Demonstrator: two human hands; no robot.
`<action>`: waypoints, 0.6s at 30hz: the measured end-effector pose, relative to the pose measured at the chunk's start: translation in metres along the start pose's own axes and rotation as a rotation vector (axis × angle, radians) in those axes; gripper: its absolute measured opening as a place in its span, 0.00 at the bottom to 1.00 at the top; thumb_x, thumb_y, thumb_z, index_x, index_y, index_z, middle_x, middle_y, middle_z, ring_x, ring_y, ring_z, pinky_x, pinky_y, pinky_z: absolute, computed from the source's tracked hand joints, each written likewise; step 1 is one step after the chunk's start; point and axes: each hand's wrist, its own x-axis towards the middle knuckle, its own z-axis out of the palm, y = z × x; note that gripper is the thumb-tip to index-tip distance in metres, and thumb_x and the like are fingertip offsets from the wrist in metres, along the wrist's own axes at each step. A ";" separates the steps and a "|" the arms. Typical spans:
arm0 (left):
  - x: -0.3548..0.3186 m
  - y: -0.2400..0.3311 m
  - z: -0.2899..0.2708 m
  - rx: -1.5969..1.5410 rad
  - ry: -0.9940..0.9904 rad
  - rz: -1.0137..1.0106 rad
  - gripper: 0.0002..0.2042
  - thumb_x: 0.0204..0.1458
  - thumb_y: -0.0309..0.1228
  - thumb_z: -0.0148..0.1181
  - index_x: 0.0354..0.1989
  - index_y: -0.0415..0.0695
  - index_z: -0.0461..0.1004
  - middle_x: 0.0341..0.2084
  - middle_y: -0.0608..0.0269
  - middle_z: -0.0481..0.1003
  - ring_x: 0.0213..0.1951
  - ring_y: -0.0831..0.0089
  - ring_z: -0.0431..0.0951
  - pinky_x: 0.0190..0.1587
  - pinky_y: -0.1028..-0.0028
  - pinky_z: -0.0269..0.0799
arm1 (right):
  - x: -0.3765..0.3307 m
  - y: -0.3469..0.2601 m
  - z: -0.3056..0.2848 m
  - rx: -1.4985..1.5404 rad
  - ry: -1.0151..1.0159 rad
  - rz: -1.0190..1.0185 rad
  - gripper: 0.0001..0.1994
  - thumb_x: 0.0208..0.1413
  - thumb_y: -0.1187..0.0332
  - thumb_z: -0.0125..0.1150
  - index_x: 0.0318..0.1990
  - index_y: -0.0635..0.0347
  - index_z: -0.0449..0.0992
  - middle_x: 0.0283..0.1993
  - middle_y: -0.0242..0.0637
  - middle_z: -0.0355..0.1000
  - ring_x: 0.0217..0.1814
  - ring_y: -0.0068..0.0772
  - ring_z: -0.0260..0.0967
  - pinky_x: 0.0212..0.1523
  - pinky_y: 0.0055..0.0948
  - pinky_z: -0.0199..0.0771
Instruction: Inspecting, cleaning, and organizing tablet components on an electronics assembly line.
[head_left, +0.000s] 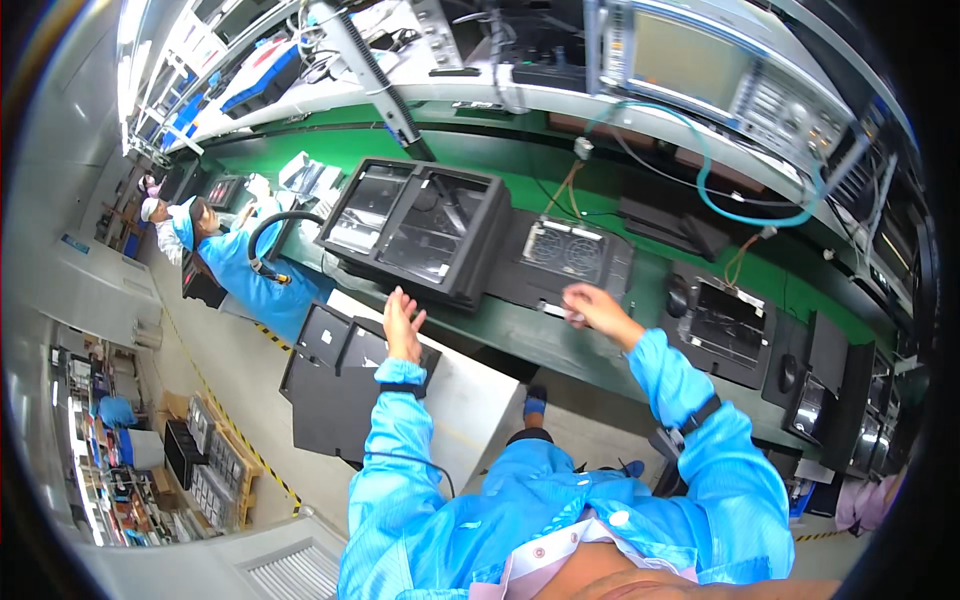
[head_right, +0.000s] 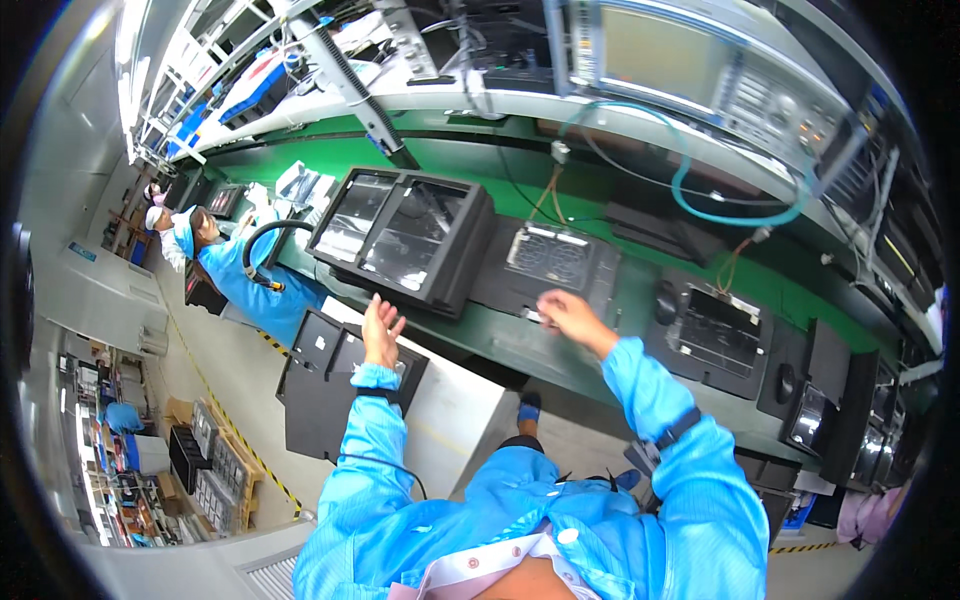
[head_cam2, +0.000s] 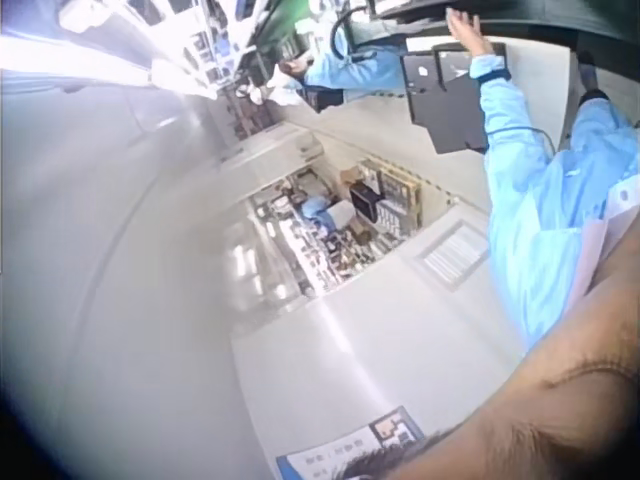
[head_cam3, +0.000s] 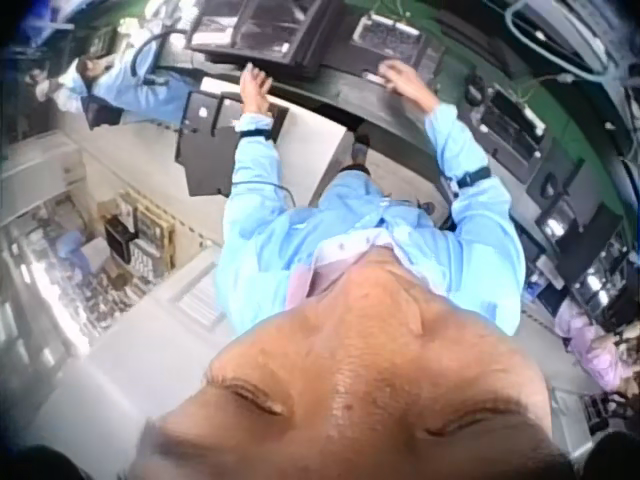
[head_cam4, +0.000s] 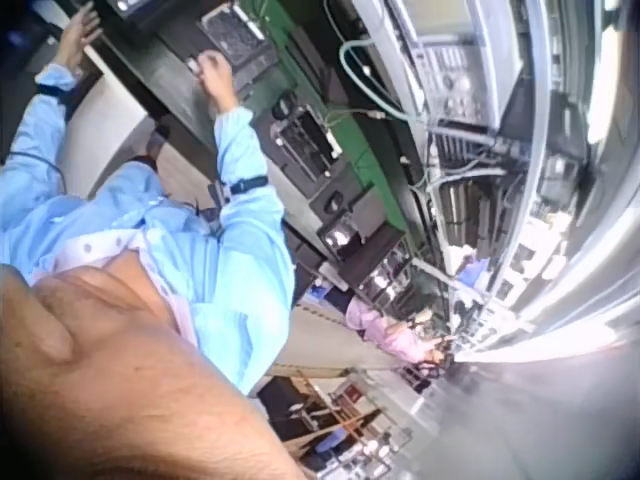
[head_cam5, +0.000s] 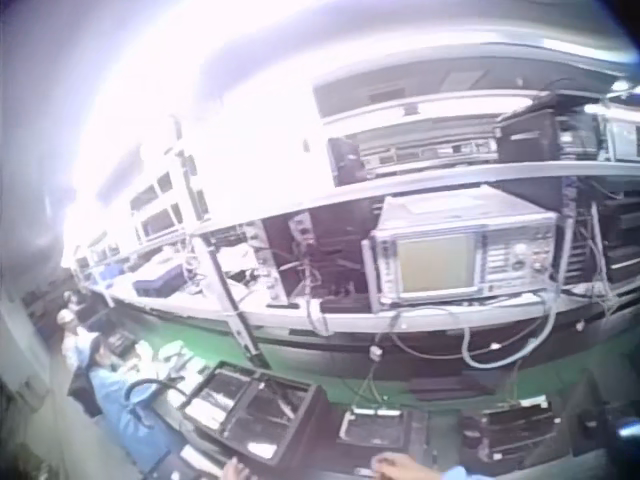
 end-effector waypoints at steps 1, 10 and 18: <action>0.018 0.015 0.007 -0.004 0.035 -0.016 0.32 0.56 0.50 0.60 0.63 0.42 0.63 0.60 0.52 0.65 0.61 0.59 0.65 0.56 0.55 0.67 | 0.029 -0.022 0.022 0.036 0.022 0.046 0.22 0.62 0.56 0.59 0.56 0.62 0.69 0.48 0.38 0.73 0.45 0.31 0.74 0.42 0.35 0.78; 0.102 0.035 0.025 0.111 0.096 -0.176 0.27 0.52 0.33 0.64 0.55 0.38 0.58 0.42 0.52 0.71 0.39 0.65 0.76 0.34 0.63 0.72 | 0.189 -0.081 0.142 -0.068 0.340 0.191 0.41 0.45 0.52 0.74 0.56 0.75 0.60 0.49 0.52 0.68 0.47 0.43 0.72 0.40 0.41 0.79; 0.104 0.056 0.011 -0.227 -0.138 -0.404 0.14 0.53 0.32 0.60 0.46 0.42 0.71 0.38 0.61 0.74 0.45 0.64 0.75 0.48 0.55 0.70 | 0.207 -0.093 0.127 0.237 0.299 0.419 0.13 0.47 0.53 0.67 0.33 0.49 0.76 0.25 0.25 0.67 0.22 0.22 0.60 0.24 0.25 0.62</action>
